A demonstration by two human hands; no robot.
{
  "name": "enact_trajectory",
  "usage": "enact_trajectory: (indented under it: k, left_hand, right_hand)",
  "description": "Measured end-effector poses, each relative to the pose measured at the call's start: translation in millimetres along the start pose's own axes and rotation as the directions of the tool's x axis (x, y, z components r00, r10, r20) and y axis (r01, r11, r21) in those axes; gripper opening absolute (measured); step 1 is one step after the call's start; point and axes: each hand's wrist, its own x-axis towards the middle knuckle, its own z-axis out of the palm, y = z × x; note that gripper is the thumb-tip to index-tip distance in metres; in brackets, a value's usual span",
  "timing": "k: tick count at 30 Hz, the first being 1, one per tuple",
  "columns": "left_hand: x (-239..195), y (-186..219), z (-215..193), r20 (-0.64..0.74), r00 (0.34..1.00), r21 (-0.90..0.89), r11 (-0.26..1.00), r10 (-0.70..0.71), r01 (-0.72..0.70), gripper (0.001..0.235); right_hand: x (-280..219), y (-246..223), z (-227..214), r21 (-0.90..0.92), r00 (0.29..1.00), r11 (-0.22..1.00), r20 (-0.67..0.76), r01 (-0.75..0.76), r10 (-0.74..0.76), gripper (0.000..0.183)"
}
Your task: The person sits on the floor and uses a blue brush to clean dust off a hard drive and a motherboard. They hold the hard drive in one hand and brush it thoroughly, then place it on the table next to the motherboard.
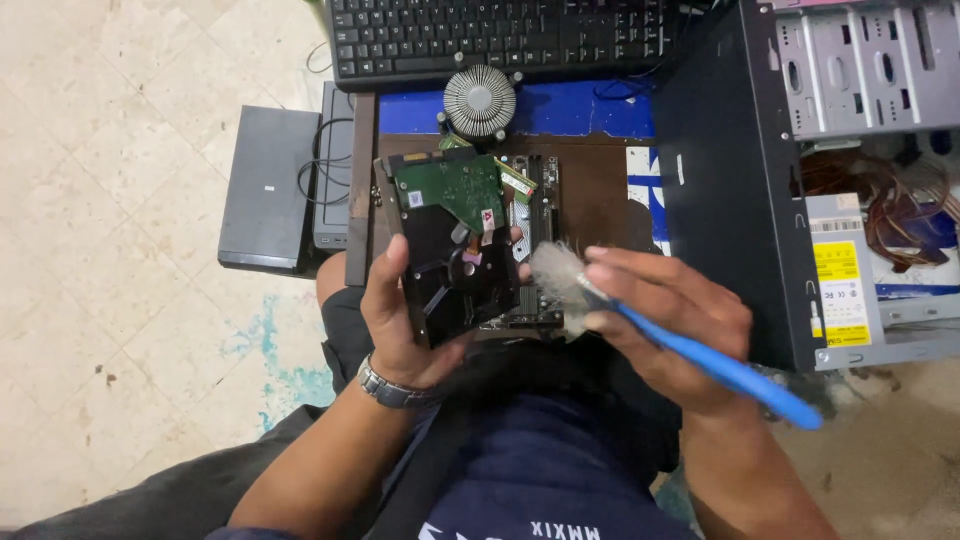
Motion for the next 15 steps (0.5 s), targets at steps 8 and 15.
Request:
enact_trajectory:
  k: [8,15]
  left_hand:
    - [-5,8,8,-0.003,0.998,-0.165,0.984,-0.068,0.066,0.078]
    - [-7,7,-1,0.035,0.984,-0.179,0.967,-0.176,0.180,0.081]
  right_hand:
    - [-23,9,-4,0.080,0.995,0.992,-0.016,-0.095,0.097,0.047]
    - [-19,3,9,0.216,0.999,0.976,0.054,-0.020,0.008,0.050]
